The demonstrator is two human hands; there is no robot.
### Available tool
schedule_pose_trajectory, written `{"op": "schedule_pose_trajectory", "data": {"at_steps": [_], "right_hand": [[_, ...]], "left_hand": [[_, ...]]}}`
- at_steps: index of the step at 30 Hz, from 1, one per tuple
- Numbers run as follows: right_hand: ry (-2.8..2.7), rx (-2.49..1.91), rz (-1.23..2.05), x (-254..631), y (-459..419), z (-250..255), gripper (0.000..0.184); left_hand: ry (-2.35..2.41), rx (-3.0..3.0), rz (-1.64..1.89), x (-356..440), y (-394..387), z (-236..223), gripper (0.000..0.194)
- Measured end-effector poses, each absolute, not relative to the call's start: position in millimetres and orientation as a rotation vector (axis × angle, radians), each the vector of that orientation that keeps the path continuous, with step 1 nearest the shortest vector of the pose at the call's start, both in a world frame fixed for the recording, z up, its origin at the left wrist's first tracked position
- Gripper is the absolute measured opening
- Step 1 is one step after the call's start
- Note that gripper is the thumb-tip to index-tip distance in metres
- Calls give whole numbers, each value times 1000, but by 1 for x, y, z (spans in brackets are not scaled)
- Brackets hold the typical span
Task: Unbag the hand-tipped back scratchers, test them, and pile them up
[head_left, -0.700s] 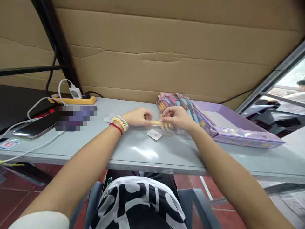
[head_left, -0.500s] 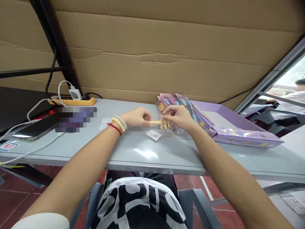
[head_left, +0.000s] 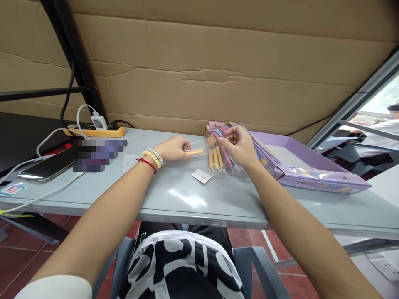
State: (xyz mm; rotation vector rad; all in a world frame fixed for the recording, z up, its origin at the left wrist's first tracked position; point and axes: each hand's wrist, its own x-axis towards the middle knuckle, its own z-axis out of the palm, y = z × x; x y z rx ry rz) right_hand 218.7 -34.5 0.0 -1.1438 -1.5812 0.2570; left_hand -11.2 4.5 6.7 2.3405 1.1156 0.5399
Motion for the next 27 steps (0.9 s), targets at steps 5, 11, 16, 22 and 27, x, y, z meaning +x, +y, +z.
{"op": "schedule_pose_trajectory", "data": {"at_steps": [5, 11, 16, 22, 27], "right_hand": [[-1993, -1174, 473, 214, -49, 6, 27], [-2655, -1248, 340, 192, -57, -3, 41], [-2734, -1318, 284, 186, -58, -8, 32], [-2676, -1324, 276, 187, -62, -6, 32], [-2627, -1317, 177, 191, -60, -3, 24]], "left_hand": [[1241, 2347, 606, -19, 12, 5, 13], [1290, 2331, 554, -20, 13, 5, 18], [1310, 2316, 536, -18, 11, 5, 24], [1303, 2328, 528, -15, 10, 4, 28], [1276, 2323, 575, -15, 7, 6, 29]]}}
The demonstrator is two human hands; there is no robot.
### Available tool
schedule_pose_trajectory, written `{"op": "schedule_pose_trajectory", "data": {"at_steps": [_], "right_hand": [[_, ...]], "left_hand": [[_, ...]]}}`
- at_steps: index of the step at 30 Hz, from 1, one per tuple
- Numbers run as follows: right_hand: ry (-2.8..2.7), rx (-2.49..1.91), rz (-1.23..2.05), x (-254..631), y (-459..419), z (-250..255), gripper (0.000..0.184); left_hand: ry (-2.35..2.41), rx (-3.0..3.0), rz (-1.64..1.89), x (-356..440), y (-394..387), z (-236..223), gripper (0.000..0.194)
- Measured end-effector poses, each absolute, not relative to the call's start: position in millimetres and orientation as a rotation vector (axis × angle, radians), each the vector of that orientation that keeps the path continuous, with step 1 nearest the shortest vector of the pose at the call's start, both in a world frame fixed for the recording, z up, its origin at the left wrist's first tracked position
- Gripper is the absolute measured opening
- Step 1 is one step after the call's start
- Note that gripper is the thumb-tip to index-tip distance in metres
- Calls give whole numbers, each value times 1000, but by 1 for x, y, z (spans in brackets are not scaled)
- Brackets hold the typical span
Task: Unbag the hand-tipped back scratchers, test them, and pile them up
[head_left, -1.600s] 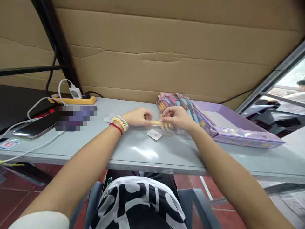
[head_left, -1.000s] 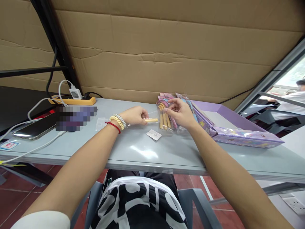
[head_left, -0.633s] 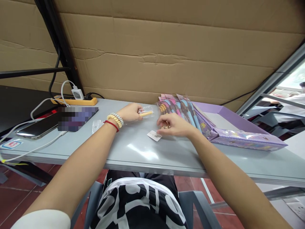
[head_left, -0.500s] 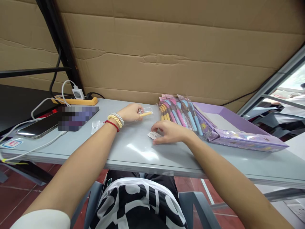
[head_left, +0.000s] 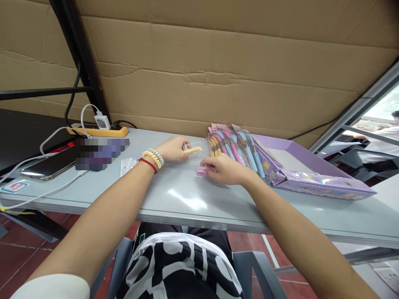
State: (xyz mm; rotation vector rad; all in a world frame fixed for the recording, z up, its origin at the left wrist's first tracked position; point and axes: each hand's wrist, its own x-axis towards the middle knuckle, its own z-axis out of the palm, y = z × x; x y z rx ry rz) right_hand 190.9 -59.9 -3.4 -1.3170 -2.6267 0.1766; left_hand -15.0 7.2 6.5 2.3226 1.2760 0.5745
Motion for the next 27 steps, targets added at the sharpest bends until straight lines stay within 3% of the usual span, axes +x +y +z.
{"op": "schedule_pose_trajectory", "data": {"at_steps": [5, 14, 27], "right_hand": [[-2542, -1302, 85, 200, -56, 1, 15], [-2434, -1455, 39, 205, -49, -4, 19], [-1501, -1286, 814, 201, -39, -3, 44]], "left_hand": [[1188, 2209, 697, -12, 2, 10, 28], [898, 1459, 1194, -3, -10, 21, 30], [826, 1612, 809, 30, -29, -9, 46]]}}
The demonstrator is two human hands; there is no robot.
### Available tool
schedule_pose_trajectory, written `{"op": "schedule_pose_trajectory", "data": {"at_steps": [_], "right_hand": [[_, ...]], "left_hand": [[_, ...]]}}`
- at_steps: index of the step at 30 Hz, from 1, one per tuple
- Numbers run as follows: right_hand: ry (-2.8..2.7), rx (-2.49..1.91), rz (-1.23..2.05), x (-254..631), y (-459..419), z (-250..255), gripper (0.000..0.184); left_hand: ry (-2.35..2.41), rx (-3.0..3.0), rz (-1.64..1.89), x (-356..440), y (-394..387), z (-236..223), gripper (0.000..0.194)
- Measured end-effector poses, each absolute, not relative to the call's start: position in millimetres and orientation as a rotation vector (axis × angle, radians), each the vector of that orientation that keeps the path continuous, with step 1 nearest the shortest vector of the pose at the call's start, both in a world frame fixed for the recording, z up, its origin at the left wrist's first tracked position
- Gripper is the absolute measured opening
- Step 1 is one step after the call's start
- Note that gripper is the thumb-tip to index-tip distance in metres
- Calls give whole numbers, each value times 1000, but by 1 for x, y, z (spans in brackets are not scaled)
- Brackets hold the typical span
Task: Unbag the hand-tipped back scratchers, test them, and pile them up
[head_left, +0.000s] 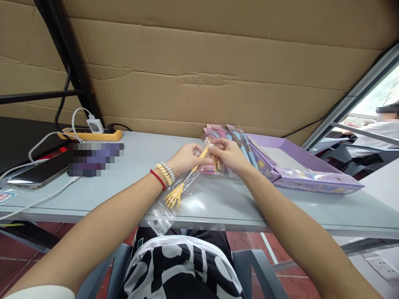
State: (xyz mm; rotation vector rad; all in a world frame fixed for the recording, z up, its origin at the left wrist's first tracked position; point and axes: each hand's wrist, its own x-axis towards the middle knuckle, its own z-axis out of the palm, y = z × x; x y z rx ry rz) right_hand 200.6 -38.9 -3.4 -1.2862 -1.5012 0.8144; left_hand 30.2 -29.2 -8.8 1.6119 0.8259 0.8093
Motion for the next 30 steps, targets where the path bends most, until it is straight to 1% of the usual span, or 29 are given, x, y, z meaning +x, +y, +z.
{"op": "schedule_pose_trajectory", "data": {"at_steps": [2, 7, 11, 15, 18, 25, 27, 30], "right_hand": [[-1482, -1231, 865, 203, -37, -4, 44], [-1519, -1165, 898, 207, -36, -6, 42], [-1564, -1156, 912, 207, -37, -5, 43], [-1540, -1159, 835, 205, -39, -1, 42], [-1515, -1135, 769, 207, -40, 2, 35], [-1732, -1078, 565, 212, -40, 1, 24], [-1750, -1053, 495, 212, -39, 0, 24], [-1699, -1062, 466, 212, -36, -2, 36]], "left_hand": [[796, 1593, 802, 31, -31, -7, 44], [768, 1458, 793, 31, -31, -4, 19], [790, 1471, 736, 31, -30, -2, 8], [781, 1499, 737, 30, -30, 0, 10], [793, 1516, 718, 29, -30, 0, 14], [816, 1530, 751, 29, -27, -3, 11], [810, 1532, 762, 29, -26, -3, 10], [804, 1534, 775, 29, -27, -2, 10]]}}
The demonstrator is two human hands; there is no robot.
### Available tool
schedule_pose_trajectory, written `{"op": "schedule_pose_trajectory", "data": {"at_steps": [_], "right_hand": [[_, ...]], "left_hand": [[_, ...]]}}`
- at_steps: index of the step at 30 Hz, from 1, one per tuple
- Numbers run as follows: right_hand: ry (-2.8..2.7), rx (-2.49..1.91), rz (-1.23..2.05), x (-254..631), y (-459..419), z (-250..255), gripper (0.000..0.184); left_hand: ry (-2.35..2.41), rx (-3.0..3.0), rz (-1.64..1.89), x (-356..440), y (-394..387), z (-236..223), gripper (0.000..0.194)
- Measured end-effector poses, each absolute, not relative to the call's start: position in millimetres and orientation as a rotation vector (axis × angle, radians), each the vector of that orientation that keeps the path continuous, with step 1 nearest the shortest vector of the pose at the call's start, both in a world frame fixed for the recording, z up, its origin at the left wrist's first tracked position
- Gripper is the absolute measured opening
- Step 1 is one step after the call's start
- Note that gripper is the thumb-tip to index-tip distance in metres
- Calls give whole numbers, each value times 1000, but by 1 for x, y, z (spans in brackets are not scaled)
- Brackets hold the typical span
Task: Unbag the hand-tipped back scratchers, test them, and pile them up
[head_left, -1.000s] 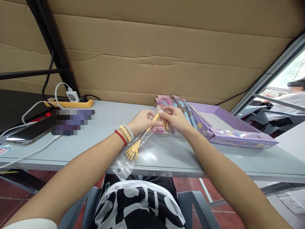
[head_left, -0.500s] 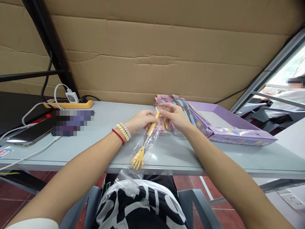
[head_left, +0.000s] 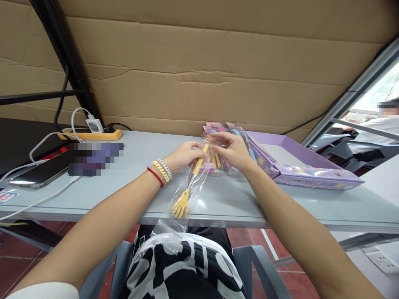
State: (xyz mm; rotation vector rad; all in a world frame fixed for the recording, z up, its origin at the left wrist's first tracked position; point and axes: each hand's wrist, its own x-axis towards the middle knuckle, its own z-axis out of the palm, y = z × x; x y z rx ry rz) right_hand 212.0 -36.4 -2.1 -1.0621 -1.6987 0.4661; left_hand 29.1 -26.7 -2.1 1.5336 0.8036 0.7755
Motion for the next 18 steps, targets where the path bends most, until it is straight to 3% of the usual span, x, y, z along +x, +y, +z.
{"op": "schedule_pose_trajectory", "data": {"at_steps": [3, 9, 12, 18], "right_hand": [[-1654, -1095, 470, 213, -33, -5, 39], [-1729, -1111, 110, 210, -38, -7, 12], [-1796, -1095, -28, 208, -41, -5, 7], [-1631, -1115, 340, 211, -36, -4, 23]], "left_hand": [[811, 1534, 772, 29, -27, -1, 10], [829, 1543, 774, 29, -28, -1, 9], [831, 1539, 789, 29, -27, -1, 10], [827, 1527, 788, 28, -26, -1, 8]]}}
